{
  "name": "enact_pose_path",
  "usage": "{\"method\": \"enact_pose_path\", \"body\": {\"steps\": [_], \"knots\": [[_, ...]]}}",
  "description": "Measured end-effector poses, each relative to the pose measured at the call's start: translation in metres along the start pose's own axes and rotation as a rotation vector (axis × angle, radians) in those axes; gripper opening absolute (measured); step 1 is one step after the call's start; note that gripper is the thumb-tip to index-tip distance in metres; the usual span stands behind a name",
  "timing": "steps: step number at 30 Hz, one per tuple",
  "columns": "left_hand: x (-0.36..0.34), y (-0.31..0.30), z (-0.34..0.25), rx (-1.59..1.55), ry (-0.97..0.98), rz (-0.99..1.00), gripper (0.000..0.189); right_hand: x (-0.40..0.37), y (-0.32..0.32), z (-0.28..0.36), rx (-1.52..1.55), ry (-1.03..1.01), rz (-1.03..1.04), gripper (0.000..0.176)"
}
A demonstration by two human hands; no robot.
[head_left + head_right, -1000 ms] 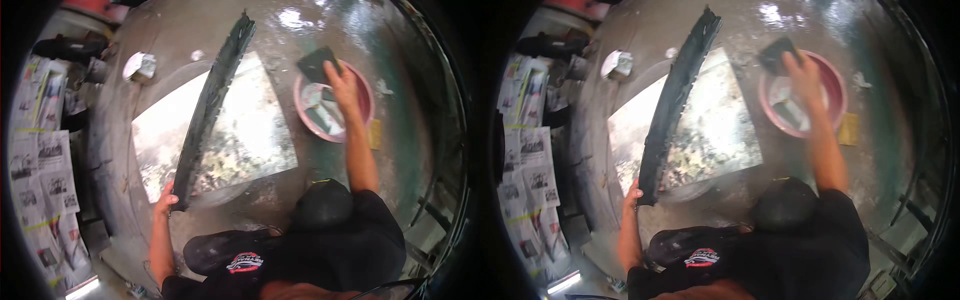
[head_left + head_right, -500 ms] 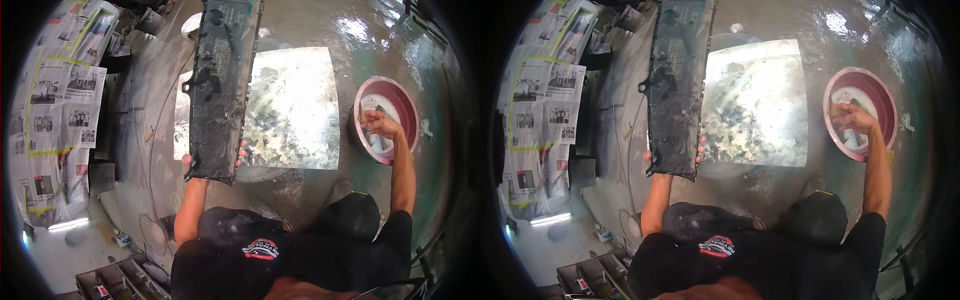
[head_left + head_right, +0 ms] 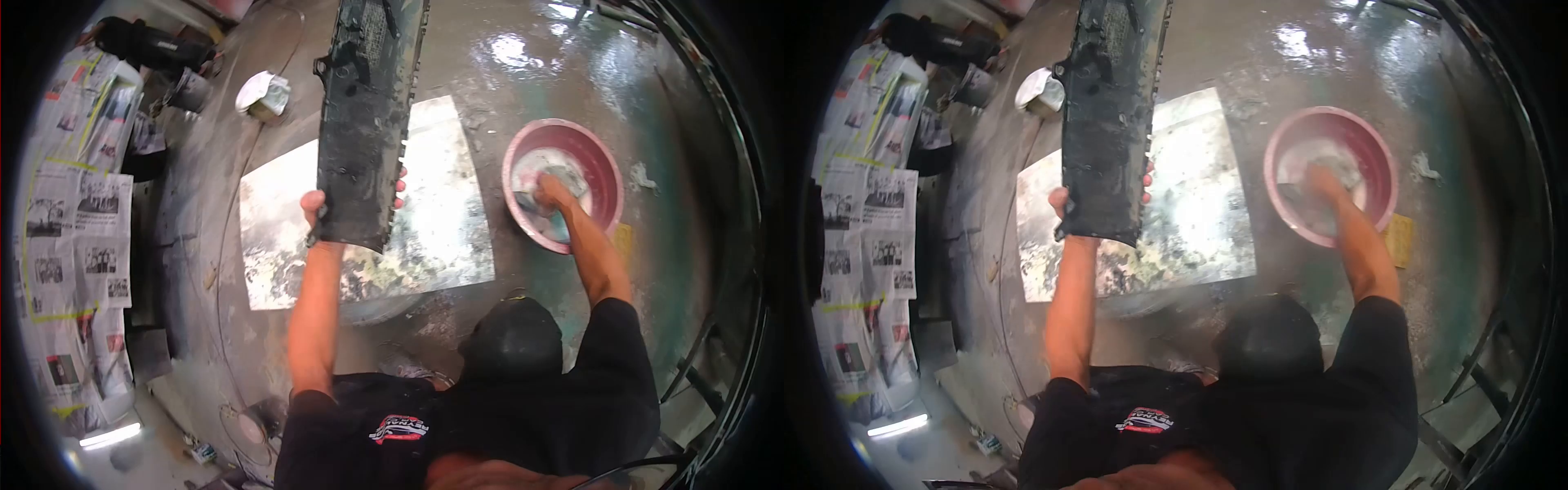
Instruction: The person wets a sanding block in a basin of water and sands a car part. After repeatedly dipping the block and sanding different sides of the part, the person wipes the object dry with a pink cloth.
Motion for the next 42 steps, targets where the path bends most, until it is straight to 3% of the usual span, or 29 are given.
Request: {"method": "enact_pose_path", "body": {"steps": [3, 7, 9, 10, 11, 13, 14, 16, 17, 19, 20, 23, 25, 27, 29, 31, 33, 36, 39, 41, 42], "knots": [[0.012, 0.013, 0.048, -0.043, 0.039, 0.046, 0.108, -0.043, -0.073, 0.045, 0.213, -0.029, -0.174, 0.037], [0.007, -0.017, 0.094, -0.069, -0.045, -0.07, 0.106, -0.08, -0.121, 0.052, 0.113, 0.064, -0.272, 0.044], [0.008, -0.029, 0.103, -0.004, -0.075, -0.096, 0.106, -0.096, -0.165, 0.053, 0.032, -0.067, -0.668, 0.047], [0.009, -0.033, 0.107, -0.004, -0.067, -0.141, 0.106, -0.099, -0.181, 0.057, -0.019, -0.18, -0.734, 0.042], [0.012, -0.032, 0.108, 0.015, -0.061, -0.158, 0.106, -0.096, -0.194, 0.05, -0.05, -0.156, -0.727, 0.042], [0.017, -0.022, 0.109, 0.008, -0.045, -0.163, 0.106, -0.083, -0.211, 0.026, 0.536, 0.068, -0.542, 0.033], [0.02, -0.02, 0.109, -0.002, -0.043, -0.159, 0.108, -0.082, -0.224, 0.023, 0.521, 0.079, -0.551, 0.033], [0.022, -0.012, 0.112, -0.015, -0.048, -0.131, 0.109, -0.074, -0.225, 0.011, 1.431, 0.155, -0.457, 0.027], [0.024, -0.01, 0.111, -0.018, -0.041, -0.117, 0.11, -0.069, -0.227, 0.013, 1.426, 0.149, -0.463, 0.027], [0.025, -0.006, 0.111, -0.03, -0.033, -0.085, 0.11, -0.064, -0.233, 0.005, 1.789, 0.144, -0.769, 0.024], [0.024, -0.002, 0.115, -0.082, -0.061, -0.066, 0.109, -0.062, -0.224, 0.005, 1.875, 0.241, -0.72, 0.022], [0.03, 0.008, 0.129, -0.128, -0.048, -0.025, 0.107, -0.051, -0.225, 0.026, 1.897, 0.371, -0.751, 0.019], [0.031, 0.004, 0.142, -0.136, -0.097, -0.059, 0.107, -0.045, -0.24, 0.051, 1.885, 0.329, -0.754, 0.017], [0.03, 0.0, 0.151, -0.117, -0.108, -0.083, 0.106, -0.046, -0.276, 0.087, 1.831, 0.265, -0.88, 0.019], [0.029, 0.004, 0.156, -0.099, -0.127, -0.102, 0.105, -0.033, -0.305, 0.132, 1.98, 0.015, -0.829, 0.015], [0.028, 0.017, 0.151, -0.065, -0.108, -0.081, 0.099, 0.001, -0.315, 0.154, 1.783, -0.246, -0.843, 0.025], [0.03, 0.023, 0.141, 0.021, -0.068, -0.085, 0.098, -0.003, -0.323, 0.193, 0.882, -0.348, -1.174, 0.04], [0.03, 0.017, 0.126, 0.153, -0.009, -0.112, 0.094, 0.036, -0.286, 0.219, 0.648, -0.503, -1.249, 0.05], [0.035, 0.001, 0.113, 0.188, 0.048, -0.191, 0.086, 0.044, -0.233, 0.267, 0.607, -0.395, -1.06, 0.056], [0.036, -0.034, 0.103, 0.11, 0.032, -0.23, 0.075, 0.026, -0.169, 0.302, 0.772, -0.281, -0.606, 0.053], [0.038, -0.058, 0.085, 0.093, 0.143, -0.372, 0.075, 0.002, -0.152, 0.322, 0.753, -0.428, -0.594, 0.053]]}}
Point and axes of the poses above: each hand's wrist, its own x-axis towards the middle knuckle, its own y-axis out of the palm, z = x × y, the point moved 9 cm from there along x, towards the middle knuckle, and after that the axes turned 8 degrees about -z, right-handed, at the moved point
